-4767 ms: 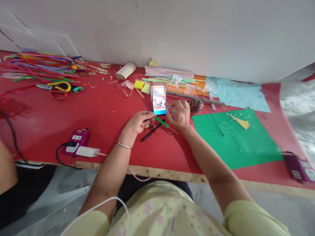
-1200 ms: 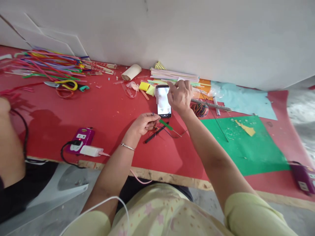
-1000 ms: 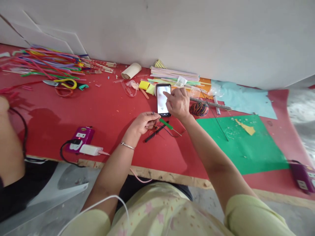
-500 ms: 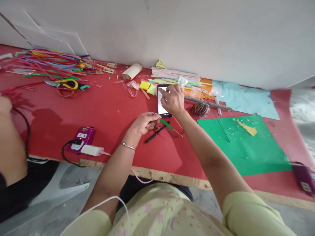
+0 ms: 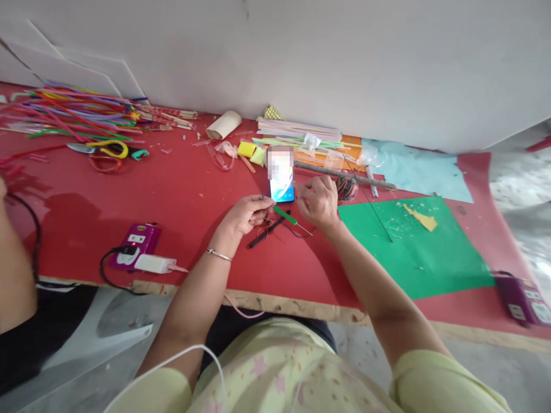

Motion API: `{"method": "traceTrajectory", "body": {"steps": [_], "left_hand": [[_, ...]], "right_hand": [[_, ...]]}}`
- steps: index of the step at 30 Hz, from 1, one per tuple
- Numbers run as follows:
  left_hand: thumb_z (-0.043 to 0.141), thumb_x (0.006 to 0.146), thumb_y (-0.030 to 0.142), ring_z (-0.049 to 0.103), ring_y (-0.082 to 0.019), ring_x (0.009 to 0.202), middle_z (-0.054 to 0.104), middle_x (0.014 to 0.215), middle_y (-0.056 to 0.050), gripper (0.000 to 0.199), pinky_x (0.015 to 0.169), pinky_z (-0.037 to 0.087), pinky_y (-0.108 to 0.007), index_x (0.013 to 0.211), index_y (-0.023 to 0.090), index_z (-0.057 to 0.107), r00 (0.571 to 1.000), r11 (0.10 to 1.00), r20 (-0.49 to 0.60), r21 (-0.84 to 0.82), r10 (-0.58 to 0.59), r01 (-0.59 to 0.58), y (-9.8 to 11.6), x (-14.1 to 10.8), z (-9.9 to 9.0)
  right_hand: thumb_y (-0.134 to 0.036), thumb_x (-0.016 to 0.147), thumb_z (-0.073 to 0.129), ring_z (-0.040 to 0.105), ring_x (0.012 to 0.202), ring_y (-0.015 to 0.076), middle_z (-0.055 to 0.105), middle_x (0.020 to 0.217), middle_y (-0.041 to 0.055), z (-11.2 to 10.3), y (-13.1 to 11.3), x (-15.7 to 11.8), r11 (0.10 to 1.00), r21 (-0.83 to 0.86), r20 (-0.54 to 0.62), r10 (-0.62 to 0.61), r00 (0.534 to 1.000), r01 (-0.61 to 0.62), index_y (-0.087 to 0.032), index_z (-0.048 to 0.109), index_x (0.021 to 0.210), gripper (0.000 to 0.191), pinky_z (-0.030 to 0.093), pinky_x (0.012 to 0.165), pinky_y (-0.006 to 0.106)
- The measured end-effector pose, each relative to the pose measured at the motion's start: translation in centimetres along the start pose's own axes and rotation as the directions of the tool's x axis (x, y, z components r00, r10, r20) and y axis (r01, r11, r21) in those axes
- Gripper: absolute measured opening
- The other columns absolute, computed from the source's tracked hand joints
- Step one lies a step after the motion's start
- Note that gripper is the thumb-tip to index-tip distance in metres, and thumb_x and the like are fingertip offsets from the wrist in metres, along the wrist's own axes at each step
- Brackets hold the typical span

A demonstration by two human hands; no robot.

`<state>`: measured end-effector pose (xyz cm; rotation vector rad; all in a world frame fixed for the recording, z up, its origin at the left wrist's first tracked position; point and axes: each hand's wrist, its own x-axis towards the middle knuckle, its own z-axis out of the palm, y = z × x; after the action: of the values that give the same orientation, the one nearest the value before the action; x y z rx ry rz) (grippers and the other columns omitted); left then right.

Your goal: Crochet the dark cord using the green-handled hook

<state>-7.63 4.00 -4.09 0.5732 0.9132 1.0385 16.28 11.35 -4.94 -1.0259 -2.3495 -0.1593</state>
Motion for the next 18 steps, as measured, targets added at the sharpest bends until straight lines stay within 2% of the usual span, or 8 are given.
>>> {"method": "traceTrajectory", "body": {"steps": [5,11,14,18], "left_hand": [[0.087,0.07,0.027,0.028,0.002,0.039,0.064,0.065,0.0,0.025,0.039,0.015,-0.017,0.079,0.011,0.071,1.0,1.0,-0.003,0.009,-0.009,0.009,0.0,0.0,0.0],[0.087,0.071,0.028,0.028,0.001,0.038,0.064,0.065,0.0,0.025,0.038,0.014,-0.018,0.081,0.011,0.073,1.0,1.0,0.002,0.009,0.006,-0.006,-0.4,0.5,-0.5],[0.086,0.072,0.028,0.029,0.001,0.038,0.065,0.065,-0.001,0.024,0.038,0.014,-0.018,0.082,0.011,0.073,1.0,1.0,0.01,0.016,0.01,-0.01,-0.6,0.6,-0.6],[0.086,0.073,0.028,0.029,0.001,0.038,0.065,0.064,0.0,0.024,0.038,0.014,-0.018,0.084,0.01,0.074,1.0,1.0,0.008,0.019,0.017,-0.017,-0.6,0.6,-0.6]], "right_hand": [[-0.026,0.09,0.059,0.049,0.091,0.0294,0.064,0.095,0.0098,0.7,0.0,-1.8,1.0,0.001,0.04,-0.011,0.999,0.011,-0.028,0.075,0.128,0.041,0.037,0.078,0.045],[-0.026,0.089,0.059,0.048,0.093,0.03,0.064,0.095,0.0102,0.8,0.1,-2.1,1.0,0.007,0.08,-0.025,0.996,0.024,-0.029,0.074,0.13,0.044,0.036,0.078,0.045],[-0.026,0.091,0.056,0.048,0.096,0.0306,0.065,0.098,0.0105,0.7,-0.4,-1.2,1.0,-0.006,0.085,-0.018,0.996,0.019,-0.029,0.07,0.138,0.049,0.036,0.081,0.045],[-0.028,0.095,0.053,0.047,0.103,0.0313,0.064,0.107,0.0113,1.2,-1.0,1.6,1.0,-0.03,0.062,0.006,0.998,-0.004,-0.03,0.064,0.145,0.052,0.036,0.086,0.045]]}}
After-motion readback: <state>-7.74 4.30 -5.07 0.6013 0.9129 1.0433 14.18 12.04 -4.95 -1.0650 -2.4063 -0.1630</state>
